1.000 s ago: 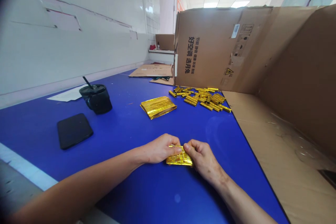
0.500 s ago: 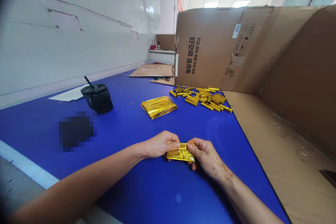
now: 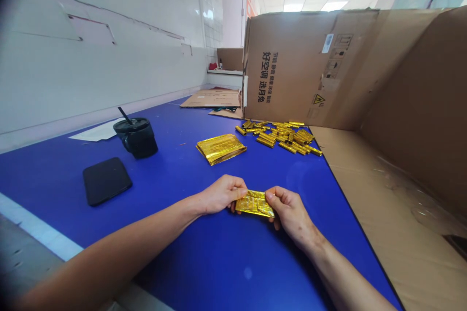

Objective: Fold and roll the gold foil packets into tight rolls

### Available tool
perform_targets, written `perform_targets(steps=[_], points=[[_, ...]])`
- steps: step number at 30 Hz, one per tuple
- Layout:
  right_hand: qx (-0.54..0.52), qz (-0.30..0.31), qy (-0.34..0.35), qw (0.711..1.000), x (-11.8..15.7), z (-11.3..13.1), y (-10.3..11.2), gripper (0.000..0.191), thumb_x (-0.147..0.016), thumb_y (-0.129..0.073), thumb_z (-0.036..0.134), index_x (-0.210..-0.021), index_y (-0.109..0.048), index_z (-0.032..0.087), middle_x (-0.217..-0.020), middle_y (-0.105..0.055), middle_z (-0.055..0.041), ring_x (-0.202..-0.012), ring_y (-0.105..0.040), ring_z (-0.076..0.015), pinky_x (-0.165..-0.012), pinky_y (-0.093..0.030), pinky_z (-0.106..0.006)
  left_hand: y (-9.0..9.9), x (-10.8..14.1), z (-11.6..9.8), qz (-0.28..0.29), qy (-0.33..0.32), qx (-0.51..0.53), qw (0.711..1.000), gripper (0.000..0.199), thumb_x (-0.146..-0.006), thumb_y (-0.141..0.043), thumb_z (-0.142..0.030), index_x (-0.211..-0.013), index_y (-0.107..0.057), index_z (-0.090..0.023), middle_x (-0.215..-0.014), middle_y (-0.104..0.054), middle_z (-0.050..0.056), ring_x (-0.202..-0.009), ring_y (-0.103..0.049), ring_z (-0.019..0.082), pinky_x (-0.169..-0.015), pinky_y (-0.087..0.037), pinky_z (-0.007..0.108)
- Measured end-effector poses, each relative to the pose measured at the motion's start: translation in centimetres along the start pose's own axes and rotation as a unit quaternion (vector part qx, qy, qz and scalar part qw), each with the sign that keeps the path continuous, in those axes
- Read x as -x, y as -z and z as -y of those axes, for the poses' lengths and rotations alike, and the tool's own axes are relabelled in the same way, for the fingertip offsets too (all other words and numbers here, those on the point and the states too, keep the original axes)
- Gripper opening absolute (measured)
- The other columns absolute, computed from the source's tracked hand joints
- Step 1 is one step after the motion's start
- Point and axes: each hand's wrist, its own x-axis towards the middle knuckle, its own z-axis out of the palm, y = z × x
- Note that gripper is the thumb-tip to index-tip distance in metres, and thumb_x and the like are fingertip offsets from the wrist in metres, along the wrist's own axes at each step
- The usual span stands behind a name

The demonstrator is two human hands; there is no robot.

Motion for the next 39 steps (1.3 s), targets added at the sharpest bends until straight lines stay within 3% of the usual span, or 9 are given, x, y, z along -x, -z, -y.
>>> perform_targets(steps=[4,8,11,15,19,27,33,39], points=[[0.147,-0.038,0.052,0.987,0.0,-0.1,0.0,0.029,-0.078,-0.042,0.044,-0.071,-0.053,0.018,-0.047,-0.045,0.0057,-0.039,-0.038,-0.0077,-0.037,-0.03,-0.019,0.0,-0.1,0.5,-0.039,-0.032,-0.131,0.99,0.016,-0.075,-0.045,-0.025,-0.072,-0.055,-0.013,-0.059,-0.053,-0.002,-0.053,-0.05,0.01,-0.051,-0.038,0.021],[0.316,-0.067,0.094,0.942,0.0,-0.1,0.0,0.027,-0.079,-0.04,0.038,-0.07,-0.057,0.02,-0.057,-0.054,0.002,-0.052,-0.049,-0.0125,-0.049,-0.036,-0.023,0.0,0.3,0.5,-0.089,-0.089,-0.329,0.936,0.016,-0.074,-0.046,-0.024,-0.073,-0.061,-0.018,-0.073,-0.056,0.001,-0.072,-0.051,0.014,-0.065,-0.037,0.025],[0.399,-0.056,0.097,0.91,0.0,-0.1,0.1,0.025,-0.078,-0.041,0.035,-0.067,-0.059,0.022,-0.066,-0.059,-0.0001,-0.06,-0.053,-0.0146,-0.054,-0.037,-0.024,-0.2,0.5,0.6,-0.089,-0.096,-0.397,0.909,0.016,-0.075,-0.046,-0.022,-0.078,-0.061,-0.02,-0.075,-0.056,0.001,-0.075,-0.05,0.015,-0.067,-0.037,0.025],[0.436,-0.058,0.096,0.893,0.0,-0.4,0.0,0.019,-0.078,-0.042,0.033,-0.071,-0.056,0.023,-0.067,-0.059,0.0004,-0.06,-0.054,-0.0147,-0.053,-0.037,-0.024,-0.5,0.5,1.0,-0.099,-0.121,-0.461,0.874,0.013,-0.076,-0.047,-0.023,-0.078,-0.06,-0.021,-0.078,-0.053,0.002,-0.078,-0.047,0.016,-0.069,-0.037,0.026],[0.464,-0.069,0.144,0.871,0.2,-0.6,-0.2,0.01,-0.076,-0.044,0.025,-0.073,-0.053,0.023,-0.072,-0.056,0.0008,-0.061,-0.053,-0.0132,-0.054,-0.037,-0.023,-0.8,0.6,1.1,-0.105,-0.161,-0.513,0.836,0.013,-0.077,-0.045,-0.019,-0.078,-0.058,-0.02,-0.079,-0.05,0.003,-0.079,-0.044,0.016,-0.069,-0.038,0.026],[0.529,-0.055,0.196,0.824,1.1,0.3,-0.9,0.016,-0.079,-0.037,0.015,-0.072,-0.05,0.021,-0.073,-0.05,-0.0015,-0.065,-0.049,-0.0135,-0.054,-0.036,-0.022,-1.3,1.3,0.0,-0.066,-0.187,-0.603,0.772,0.013,-0.078,-0.042,-0.011,-0.076,-0.053,-0.017,-0.08,-0.048,0.004,-0.078,-0.042,0.017,-0.065,-0.039,0.026],[0.579,-0.012,0.215,0.787,1.3,0.8,-0.8,0.02,-0.075,-0.037,0.008,-0.065,-0.049,0.02,-0.071,-0.049,-0.002,-0.063,-0.046,-0.0133,-0.055,-0.035,-0.023,-0.9,2.0,-0.7,-0.015,-0.2,-0.629,0.751,0.011,-0.076,-0.045,-0.011,-0.073,-0.055,-0.016,-0.079,-0.05,0.005,-0.077,-0.045,0.018,-0.059,-0.039,0.025],[0.582,0.041,0.209,0.785,1.5,1.4,-0.7,0.022,-0.076,-0.036,0.007,-0.066,-0.052,0.019,-0.073,-0.051,-0.0035,-0.068,-0.048,-0.0142,-0.06,-0.037,-0.024,-0.9,1.9,-0.7,0.003,-0.207,-0.633,0.746,0.011,-0.075,-0.048,-0.012,-0.071,-0.057,-0.016,-0.077,-0.052,0.005,-0.074,-0.047,0.018,-0.06,-0.04,0.025]])
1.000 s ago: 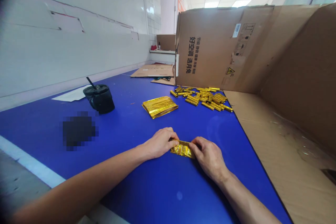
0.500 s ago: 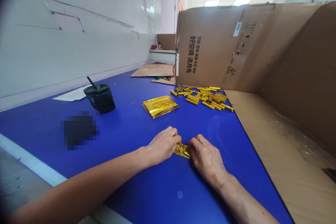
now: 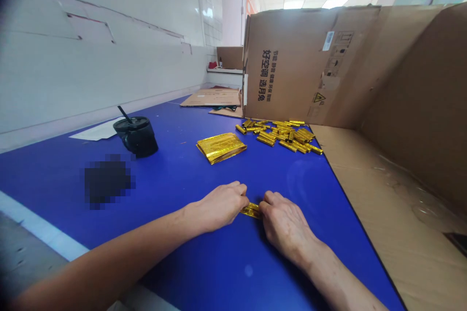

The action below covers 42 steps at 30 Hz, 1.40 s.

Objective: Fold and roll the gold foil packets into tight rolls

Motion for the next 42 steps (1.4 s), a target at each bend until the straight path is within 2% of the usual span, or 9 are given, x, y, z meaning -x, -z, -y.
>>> perform_targets(steps=[7,12,18,25,32,36,42], points=[[-0.014,0.017,0.013,1.0,0.1,-0.2,0.6,0.012,-0.077,-0.046,0.022,-0.072,-0.056,0.021,-0.077,-0.053,-0.0034,-0.071,-0.05,-0.0158,-0.061,-0.038,-0.026,0.2,0.1,0.0,0.009,-0.007,0.027,1.0,0.01,-0.075,-0.046,-0.012,-0.075,-0.055,-0.016,-0.078,-0.054,0.005,-0.075,-0.051,0.017,-0.065,-0.041,0.026],[-0.04,0.011,0.009,0.999,0.1,-0.4,0.7,0.013,-0.079,-0.044,0.019,-0.078,-0.057,0.022,-0.077,-0.054,-0.0028,-0.071,-0.051,-0.0156,-0.061,-0.039,-0.026,0.4,0.2,0.3,0.0,0.005,0.053,0.999,0.01,-0.074,-0.051,-0.02,-0.083,-0.049,-0.017,-0.08,-0.055,0.003,-0.075,-0.052,0.018,-0.066,-0.041,0.027],[-0.115,-0.005,-0.022,0.993,-0.1,-0.8,0.5,0.011,-0.079,-0.044,0.023,-0.077,-0.055,0.022,-0.077,-0.055,-0.0024,-0.072,-0.051,-0.0158,-0.063,-0.04,-0.027,0.3,0.2,0.5,0.017,-0.008,0.044,0.999,0.007,-0.075,-0.052,-0.024,-0.076,-0.053,-0.017,-0.081,-0.052,0.004,-0.077,-0.051,0.017,-0.067,-0.04,0.026],[-0.137,0.001,-0.023,0.99,-0.3,-1.5,0.1,0.013,-0.078,-0.044,0.018,-0.079,-0.057,0.022,-0.076,-0.056,-0.0025,-0.073,-0.051,-0.0157,-0.064,-0.04,-0.027,0.3,0.2,0.4,0.017,-0.003,0.034,0.999,0.007,-0.076,-0.049,-0.02,-0.073,-0.055,-0.016,-0.08,-0.051,0.005,-0.076,-0.05,0.017,-0.068,-0.04,0.027],[-0.156,-0.043,-0.037,0.986,-0.4,-1.6,-0.6,0.016,-0.08,-0.038,0.017,-0.079,-0.054,0.021,-0.074,-0.058,-0.0026,-0.069,-0.052,-0.0155,-0.063,-0.04,-0.027,0.4,0.4,-0.3,-0.008,0.028,0.011,1.0,0.015,-0.079,-0.045,-0.02,-0.073,-0.058,-0.015,-0.087,-0.048,0.008,-0.081,-0.047,0.02,-0.069,-0.038,0.031],[-0.156,-0.067,-0.052,0.984,-0.5,-1.6,-1.1,0.014,-0.08,-0.038,0.018,-0.075,-0.051,0.021,-0.072,-0.057,-0.0019,-0.066,-0.05,-0.0149,-0.061,-0.04,-0.027,0.3,0.3,-0.2,0.001,0.014,0.024,1.0,0.011,-0.078,-0.047,-0.018,-0.074,-0.056,-0.015,-0.08,-0.051,0.006,-0.075,-0.049,0.018,-0.066,-0.039,0.029],[-0.127,-0.02,-0.021,0.992,-0.3,-1.5,-0.4,0.022,-0.077,-0.038,0.01,-0.074,-0.057,0.022,-0.072,-0.054,-0.0014,-0.07,-0.05,-0.0143,-0.063,-0.039,-0.024,0.1,0.1,0.4,0.011,0.001,0.051,0.999,0.007,-0.076,-0.049,-0.014,-0.072,-0.054,-0.016,-0.074,-0.055,0.003,-0.071,-0.053,0.017,-0.063,-0.04,0.026]])
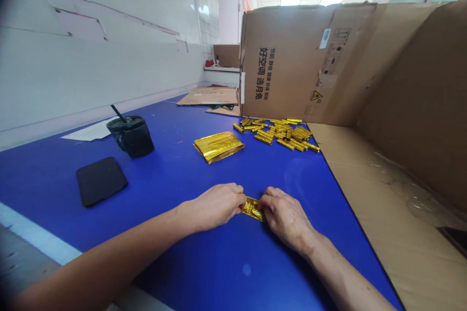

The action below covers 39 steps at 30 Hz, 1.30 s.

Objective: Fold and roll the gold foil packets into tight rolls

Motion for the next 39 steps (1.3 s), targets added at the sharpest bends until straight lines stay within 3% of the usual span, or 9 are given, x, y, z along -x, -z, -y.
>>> perform_targets(steps=[4,7,13,23,30,34,39], points=[[0.004,0.045,0.01,0.999,0.1,0.3,1.1,0.011,-0.077,-0.048,0.026,-0.079,-0.058,0.023,-0.077,-0.054,-0.0015,-0.073,-0.051,-0.0157,-0.065,-0.04,-0.026,-0.1,0.0,0.2,-0.003,0.004,0.009,1.0,0.006,-0.074,-0.049,-0.014,-0.074,-0.054,-0.017,-0.076,-0.055,0.003,-0.071,-0.054,0.016,-0.061,-0.04,0.025],[0.021,0.055,0.015,0.998,0.1,0.5,1.4,0.015,-0.074,-0.054,0.034,-0.083,-0.058,0.023,-0.079,-0.054,-0.002,-0.075,-0.05,-0.0171,-0.066,-0.04,-0.027,-0.2,0.0,0.3,-0.012,-0.001,0.009,1.0,0.007,-0.074,-0.048,-0.014,-0.074,-0.054,-0.017,-0.077,-0.055,0.003,-0.072,-0.054,0.016,-0.06,-0.04,0.025],[0.048,0.055,0.026,0.997,0.2,0.5,1.2,0.01,-0.077,-0.051,0.027,-0.081,-0.058,0.022,-0.08,-0.054,-0.0024,-0.075,-0.05,-0.0162,-0.065,-0.04,-0.026,-0.4,-0.1,0.3,-0.015,-0.002,-0.002,1.0,0.007,-0.075,-0.047,-0.015,-0.073,-0.053,-0.016,-0.076,-0.055,0.003,-0.071,-0.053,0.017,-0.061,-0.041,0.025],[0.051,0.035,0.035,0.997,0.3,0.5,0.8,0.018,-0.081,-0.042,0.021,-0.078,-0.06,0.021,-0.078,-0.054,-0.003,-0.073,-0.051,-0.0149,-0.065,-0.041,-0.025,-0.5,0.0,0.3,-0.034,0.009,0.013,0.999,0.012,-0.075,-0.053,-0.028,-0.08,-0.052,-0.017,-0.082,-0.053,0.003,-0.077,-0.051,0.018,-0.066,-0.042,0.026],[0.02,0.021,0.018,0.999,0.2,0.1,0.6,0.018,-0.082,-0.042,0.024,-0.075,-0.059,0.021,-0.076,-0.055,-0.0014,-0.072,-0.051,-0.0143,-0.065,-0.04,-0.025,-0.9,-0.2,0.1,-0.044,0.012,-0.022,0.999,0.012,-0.08,-0.042,-0.018,-0.076,-0.052,-0.016,-0.078,-0.053,0.004,-0.075,-0.051,0.017,-0.067,-0.042,0.027],[0.022,0.023,0.019,0.999,0.2,0.2,0.8,0.014,-0.079,-0.048,0.03,-0.082,-0.058,0.022,-0.077,-0.055,-0.0015,-0.072,-0.051,-0.0153,-0.064,-0.041,-0.026,-1.1,-0.3,0.5,-0.036,0.038,0.02,0.998,0.015,-0.081,-0.04,-0.021,-0.078,-0.054,-0.017,-0.078,-0.053,0.004,-0.075,-0.051,0.017,-0.064,-0.041,0.026],[0.03,0.018,0.032,0.999,0.3,0.3,0.5,0.02,-0.084,-0.039,0.023,-0.079,-0.058,0.023,-0.077,-0.055,-0.0014,-0.072,-0.051,-0.014,-0.064,-0.04,-0.024,-1.4,-0.4,1.0,-0.034,0.07,0.083,0.993,0.017,-0.081,-0.041,-0.024,-0.08,-0.057,-0.02,-0.078,-0.052,0.002,-0.073,-0.052,0.015,-0.063,-0.04,0.024]])
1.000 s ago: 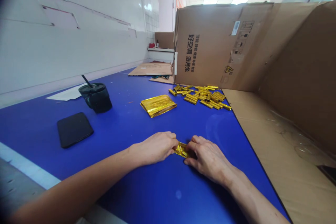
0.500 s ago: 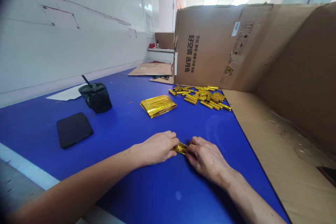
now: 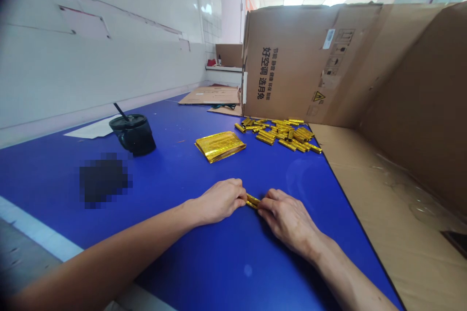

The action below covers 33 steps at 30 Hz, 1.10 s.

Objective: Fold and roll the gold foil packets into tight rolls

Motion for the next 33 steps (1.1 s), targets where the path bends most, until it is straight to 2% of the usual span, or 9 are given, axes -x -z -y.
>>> perform_targets(steps=[3,8,11,18,27,33], points=[[0.014,-0.003,-0.001,1.0,0.0,0.3,0.0,0.024,-0.085,-0.035,0.022,-0.077,-0.058,0.021,-0.076,-0.054,-0.0023,-0.071,-0.051,-0.0142,-0.064,-0.04,-0.025,0.0,0.0,0.2,0.0,0.008,0.018,1.0,0.017,-0.081,-0.042,-0.024,-0.08,-0.059,-0.02,-0.077,-0.052,0.002,-0.073,-0.052,0.015,-0.063,-0.039,0.024],[0.018,0.02,-0.005,1.0,0.1,0.6,0.4,0.012,-0.077,-0.047,0.02,-0.081,-0.058,0.022,-0.081,-0.054,-0.0024,-0.076,-0.051,-0.0155,-0.066,-0.041,-0.025,0.1,-0.2,0.4,0.009,0.013,0.044,0.999,0.016,-0.08,-0.044,-0.024,-0.081,-0.059,-0.02,-0.077,-0.054,0.001,-0.072,-0.053,0.014,-0.061,-0.038,0.022],[0.007,0.018,-0.008,1.0,0.1,0.4,0.4,0.018,-0.08,-0.042,0.016,-0.082,-0.059,0.023,-0.082,-0.054,-0.0022,-0.076,-0.051,-0.0148,-0.066,-0.041,-0.025,0.0,-0.3,0.5,0.007,0.017,0.064,0.998,0.015,-0.079,-0.044,-0.023,-0.08,-0.059,-0.02,-0.078,-0.056,0.001,-0.071,-0.054,0.014,-0.061,-0.038,0.022],[-0.026,-0.014,-0.044,0.999,-0.1,-0.4,-0.7,0.023,-0.084,-0.036,0.021,-0.077,-0.058,0.022,-0.077,-0.054,-0.0031,-0.072,-0.051,-0.0157,-0.065,-0.041,-0.028,-0.4,-0.4,0.6,0.009,0.045,0.095,0.994,0.011,-0.076,-0.046,-0.022,-0.079,-0.056,-0.021,-0.078,-0.059,0.0,-0.071,-0.055,0.014,-0.061,-0.037,0.022],[-0.074,-0.069,-0.11,0.989,-0.4,-0.9,-1.8,0.019,-0.081,-0.041,0.028,-0.075,-0.058,0.022,-0.078,-0.057,-0.0031,-0.074,-0.052,-0.0172,-0.067,-0.041,-0.029,0.1,-0.2,0.1,0.018,0.075,0.065,0.995,0.016,-0.079,-0.041,-0.023,-0.08,-0.057,-0.02,-0.082,-0.058,0.002,-0.075,-0.055,0.015,-0.064,-0.038,0.023],[-0.041,-0.081,-0.105,0.99,-0.4,-1.1,-2.0,0.021,-0.081,-0.041,0.025,-0.074,-0.06,0.021,-0.091,-0.059,-0.0056,-0.082,-0.053,-0.0189,-0.073,-0.041,-0.033,0.3,0.0,-0.1,0.013,0.068,0.069,0.995,0.011,-0.075,-0.049,-0.028,-0.082,-0.054,-0.021,-0.081,-0.056,0.001,-0.073,-0.054,0.015,-0.063,-0.039,0.023]])
